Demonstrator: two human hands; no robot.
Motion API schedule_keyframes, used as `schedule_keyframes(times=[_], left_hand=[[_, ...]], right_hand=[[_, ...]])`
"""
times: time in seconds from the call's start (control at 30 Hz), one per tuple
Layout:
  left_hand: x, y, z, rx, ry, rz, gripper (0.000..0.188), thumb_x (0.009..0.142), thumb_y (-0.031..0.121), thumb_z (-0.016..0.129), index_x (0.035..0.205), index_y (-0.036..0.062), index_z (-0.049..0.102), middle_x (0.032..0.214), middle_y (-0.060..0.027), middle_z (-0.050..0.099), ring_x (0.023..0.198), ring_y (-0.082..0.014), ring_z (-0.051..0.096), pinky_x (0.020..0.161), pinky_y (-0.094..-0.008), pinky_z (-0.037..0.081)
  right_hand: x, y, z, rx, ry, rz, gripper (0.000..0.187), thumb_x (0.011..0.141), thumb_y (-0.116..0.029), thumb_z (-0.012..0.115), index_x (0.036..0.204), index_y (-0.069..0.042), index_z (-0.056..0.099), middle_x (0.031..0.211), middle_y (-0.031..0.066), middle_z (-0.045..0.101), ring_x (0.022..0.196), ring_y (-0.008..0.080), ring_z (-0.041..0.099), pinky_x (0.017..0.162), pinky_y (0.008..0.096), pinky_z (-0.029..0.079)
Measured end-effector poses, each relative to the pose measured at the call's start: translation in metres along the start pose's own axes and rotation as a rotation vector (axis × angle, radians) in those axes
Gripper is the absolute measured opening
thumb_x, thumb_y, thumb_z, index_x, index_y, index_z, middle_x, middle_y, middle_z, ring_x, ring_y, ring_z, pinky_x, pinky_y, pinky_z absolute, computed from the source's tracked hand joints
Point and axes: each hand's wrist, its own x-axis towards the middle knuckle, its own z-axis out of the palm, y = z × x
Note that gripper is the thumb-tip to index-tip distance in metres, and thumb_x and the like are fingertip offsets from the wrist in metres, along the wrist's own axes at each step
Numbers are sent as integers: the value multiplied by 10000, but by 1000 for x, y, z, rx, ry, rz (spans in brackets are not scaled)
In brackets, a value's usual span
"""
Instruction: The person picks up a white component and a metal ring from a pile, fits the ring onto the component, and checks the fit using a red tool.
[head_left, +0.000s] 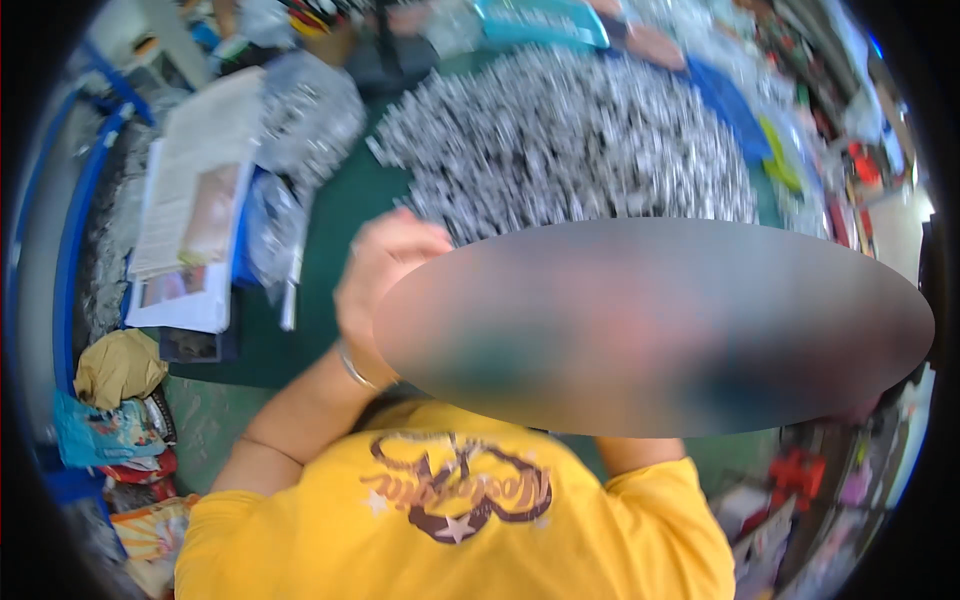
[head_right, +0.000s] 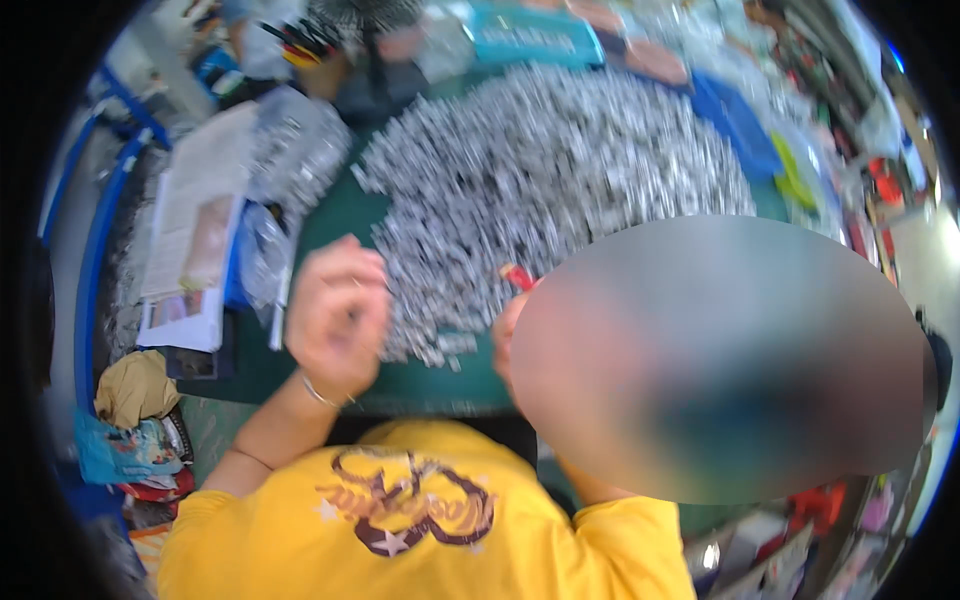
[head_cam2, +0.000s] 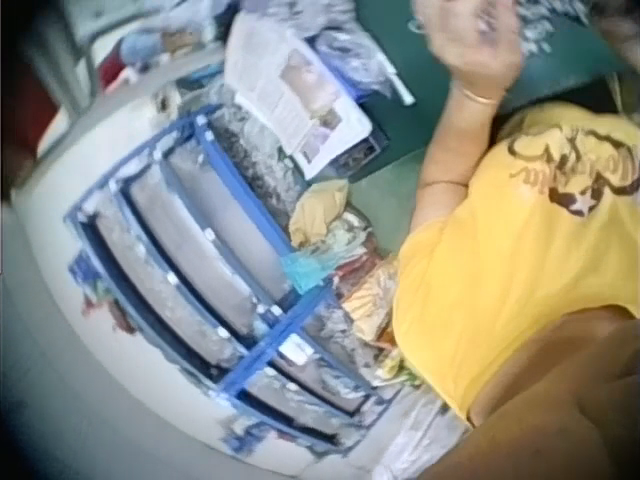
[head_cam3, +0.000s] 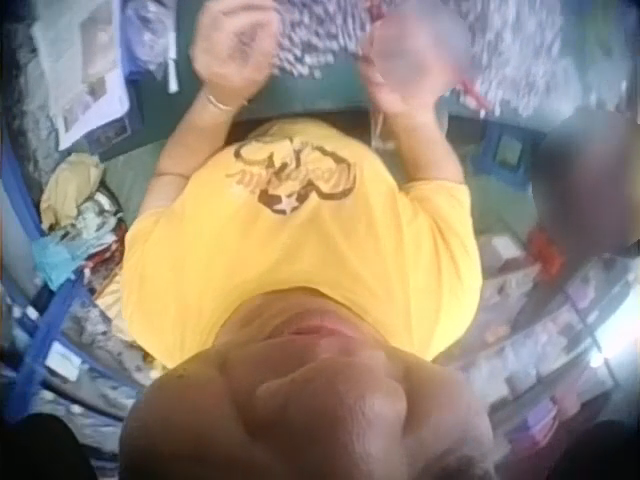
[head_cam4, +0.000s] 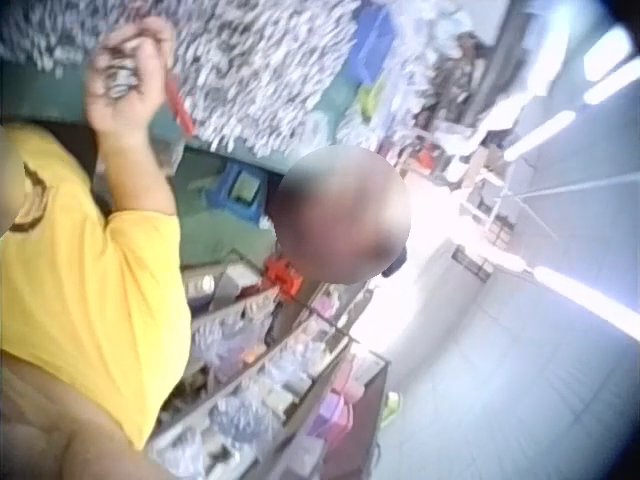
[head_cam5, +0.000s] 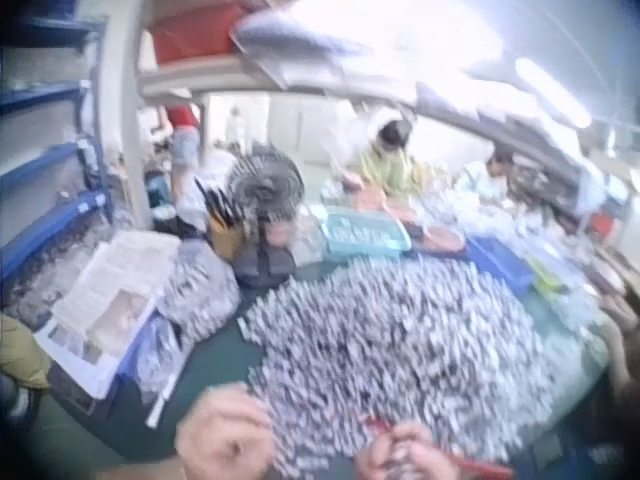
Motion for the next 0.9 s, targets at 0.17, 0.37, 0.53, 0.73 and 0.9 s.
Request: schedule_keyframes(times=[0.17, 0.37, 0.53, 0.73, 0.9], left_hand=[[-40, -5, 5, -191, 19, -320, 44, 807, -66, 587, 835, -34, 578, 916, -135, 597, 857, -202, 583, 765, -279, 467], [-49, -6, 15, -265, -92, -413, 47, 853, -45, 525, 859, -32, 570, 934, -145, 605, 875, -199, 592, 821, -309, 467], [-44, -3, 10, -147, -175, -349, 54, 840, -65, 510, 817, -27, 539, 890, -126, 583, 838, -198, 569, 784, -305, 466], [-39, -4, 11, -52, -225, -421, 82, 713, -18, 668, 725, 21, 597, 799, -88, 615, 742, -204, 589, 666, -286, 461], [-51, -10, 9, 132, -577, -301, 282, 610, 162, 786, 846, 84, 654, 925, -71, 562, 864, -243, 535, 767, -338, 433]], right_hand=[[-127, -5, 7, 3032, -148, 1953, 224, 914, -214, 461, 1099, -98, 509, 936, 97, 546, 745, 177, 478, 469, 245, 397], [-209, -84, -20, 2344, -899, 3030, 146, 855, -202, 569, 950, -98, 531, 814, 70, 598, 634, 163, 548, 406, 234, 359], [-193, -139, -15, 2123, -1404, 2830, 189, 870, -272, 567, 998, -144, 513, 865, 48, 619, 657, 164, 591, 455, 251, 386], [-244, -175, -12, 1929, -1109, 2761, 362, 885, -371, 545, 1095, -83, 484, 980, 133, 631, 717, 181, 623, 500, 226, 433], [-209, -98, 29, 1725, -663, 2570, 410, 926, -385, 431, 1146, -44, 493, 842, 66, 617, 669, 109, 545, 585, 201, 382]])
